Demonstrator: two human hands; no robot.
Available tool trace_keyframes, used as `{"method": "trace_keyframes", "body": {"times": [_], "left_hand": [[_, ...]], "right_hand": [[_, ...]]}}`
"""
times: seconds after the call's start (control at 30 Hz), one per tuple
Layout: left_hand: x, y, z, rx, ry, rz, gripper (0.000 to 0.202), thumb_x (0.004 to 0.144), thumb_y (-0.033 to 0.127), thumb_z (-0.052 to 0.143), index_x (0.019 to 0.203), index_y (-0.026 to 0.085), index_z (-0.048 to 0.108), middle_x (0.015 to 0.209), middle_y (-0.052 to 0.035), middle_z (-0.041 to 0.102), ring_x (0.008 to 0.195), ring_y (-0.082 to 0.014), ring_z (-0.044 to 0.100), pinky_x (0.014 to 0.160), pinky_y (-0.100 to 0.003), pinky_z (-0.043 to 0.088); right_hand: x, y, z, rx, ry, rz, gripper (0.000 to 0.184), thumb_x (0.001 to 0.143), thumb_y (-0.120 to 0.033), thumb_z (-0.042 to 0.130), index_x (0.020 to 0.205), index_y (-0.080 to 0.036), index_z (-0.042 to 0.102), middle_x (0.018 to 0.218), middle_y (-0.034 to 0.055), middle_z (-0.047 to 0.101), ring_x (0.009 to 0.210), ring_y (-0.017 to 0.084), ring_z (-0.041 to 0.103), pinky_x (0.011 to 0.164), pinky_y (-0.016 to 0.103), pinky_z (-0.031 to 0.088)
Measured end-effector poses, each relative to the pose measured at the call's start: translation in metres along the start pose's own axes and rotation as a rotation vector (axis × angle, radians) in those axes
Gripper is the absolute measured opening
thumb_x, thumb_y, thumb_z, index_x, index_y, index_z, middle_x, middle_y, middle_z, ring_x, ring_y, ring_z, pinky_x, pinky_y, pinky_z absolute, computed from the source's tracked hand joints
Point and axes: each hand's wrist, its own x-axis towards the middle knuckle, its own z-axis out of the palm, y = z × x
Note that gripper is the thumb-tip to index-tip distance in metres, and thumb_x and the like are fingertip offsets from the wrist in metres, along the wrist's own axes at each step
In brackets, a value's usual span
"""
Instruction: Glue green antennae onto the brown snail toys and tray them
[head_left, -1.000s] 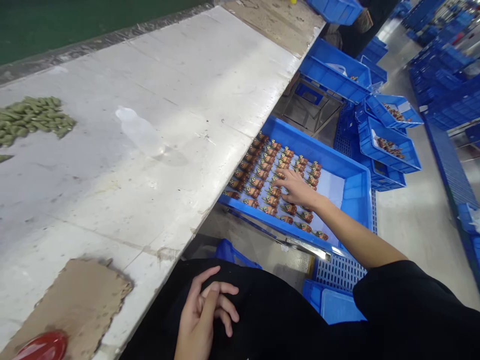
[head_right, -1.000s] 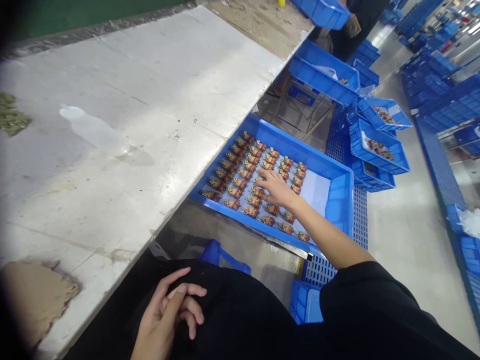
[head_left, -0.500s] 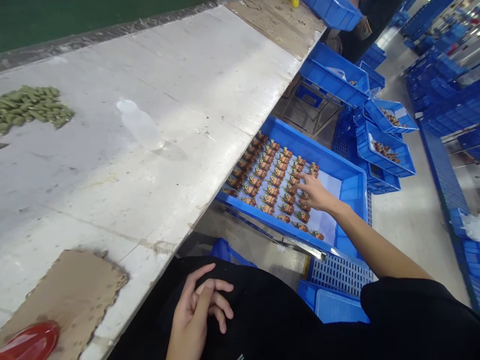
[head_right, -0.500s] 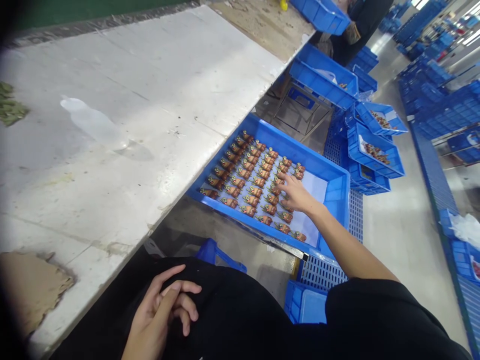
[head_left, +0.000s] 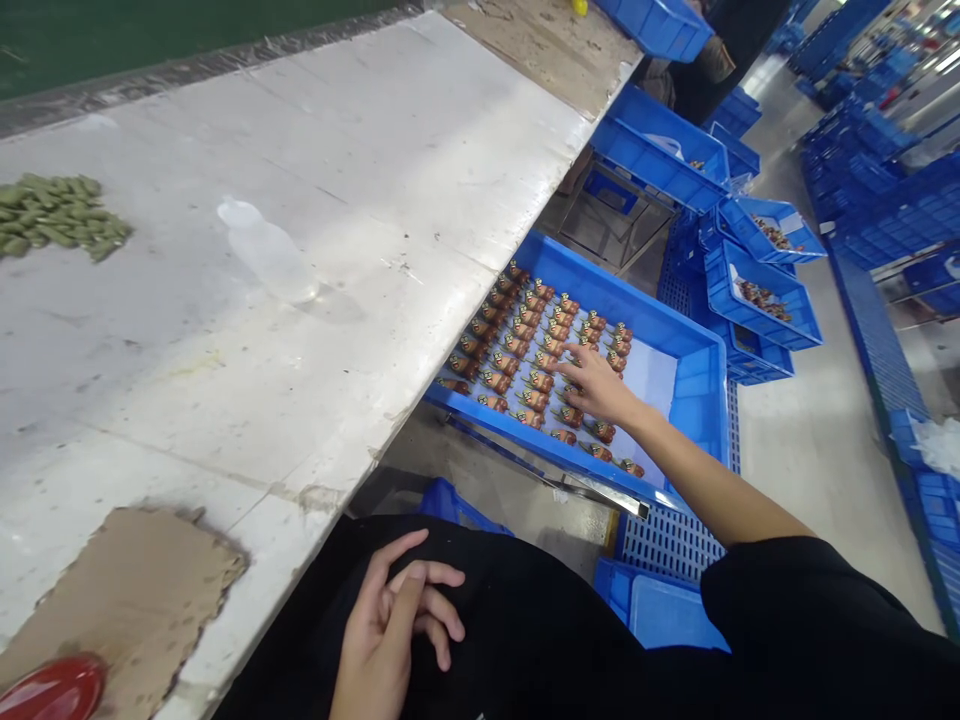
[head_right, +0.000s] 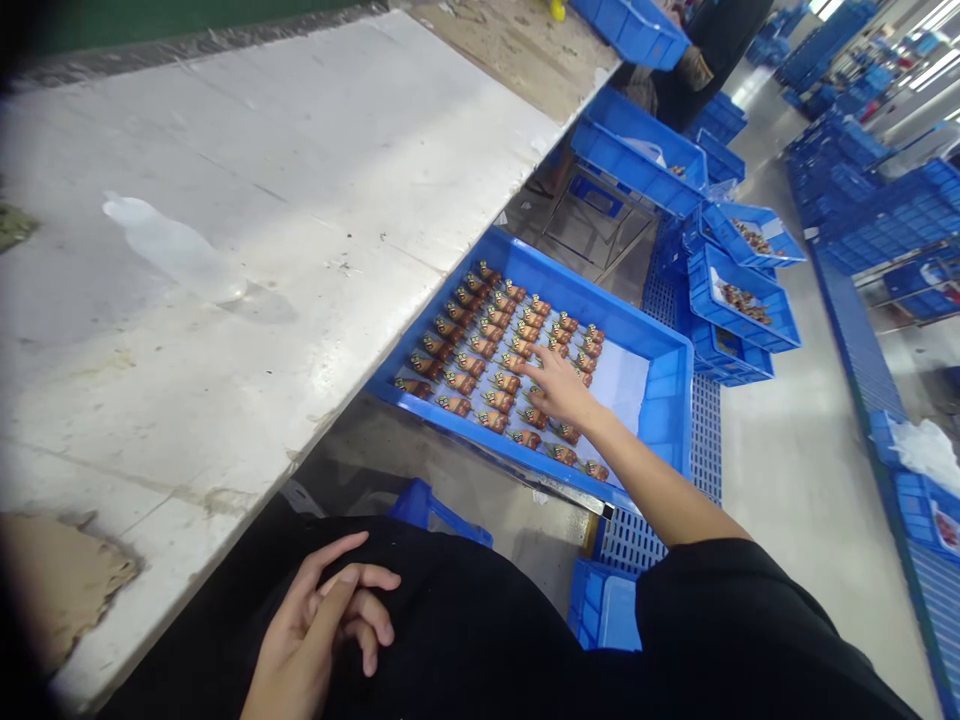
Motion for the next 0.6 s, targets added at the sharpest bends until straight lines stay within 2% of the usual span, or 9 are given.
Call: {"method": "trace_keyframes", "body": {"times": [0.1, 0.3, 0.47, 0.6], "left_hand": [[0.0, -0.001, -0.001, -0.005, -0.012, 0.005, 0.056, 0.092, 0.062, 0.093, 0.128, 0.023, 0.074, 0.082, -0.0033, 0.083, 0.047, -0.0194, 0.068, 0.036, -0.024, 0.05], [0.0, -0.002, -0.001, -0.025, -0.002, 0.002, 0.056, 0.093, 0.061, 0.093, 0.129, 0.023, 0.073, 0.081, -0.0033, 0.083, 0.047, -0.0189, 0.068, 0.036, -0.023, 0.05], [0.0, -0.002, -0.001, -0.053, -0.012, -0.015, 0.055, 0.094, 0.06, 0.093, 0.129, 0.022, 0.072, 0.081, -0.0028, 0.083, 0.047, -0.0174, 0.069, 0.037, -0.02, 0.05], [0.001, -0.002, -0.003, -0.051, -0.026, -0.018, 0.052, 0.094, 0.058, 0.092, 0.127, 0.022, 0.073, 0.081, -0.003, 0.083, 0.047, -0.0179, 0.069, 0.037, -0.021, 0.051]], "right_hand": [[0.029, -0.011, 0.003, -0.004, -0.01, -0.041, 0.074, 0.099, -0.014, 0.072, 0.17, -0.03, 0.066, 0.186, 0.0194, 0.045, 0.164, 0.046, 0.049, 0.129, 0.067, 0.047], [0.071, -0.021, -0.002, -0.029, -0.084, -0.111, 0.081, 0.091, -0.007, 0.074, 0.169, -0.026, 0.067, 0.189, 0.0223, 0.039, 0.168, 0.046, 0.045, 0.133, 0.068, 0.043], [0.078, -0.024, -0.008, -0.043, -0.141, -0.147, 0.085, 0.086, -0.004, 0.076, 0.168, -0.028, 0.069, 0.188, 0.0227, 0.041, 0.167, 0.047, 0.046, 0.131, 0.069, 0.044], [0.066, -0.013, -0.016, -0.051, -0.155, -0.125, 0.087, 0.086, -0.007, 0.079, 0.169, -0.032, 0.068, 0.189, 0.0196, 0.04, 0.165, 0.048, 0.046, 0.13, 0.069, 0.044]]}}
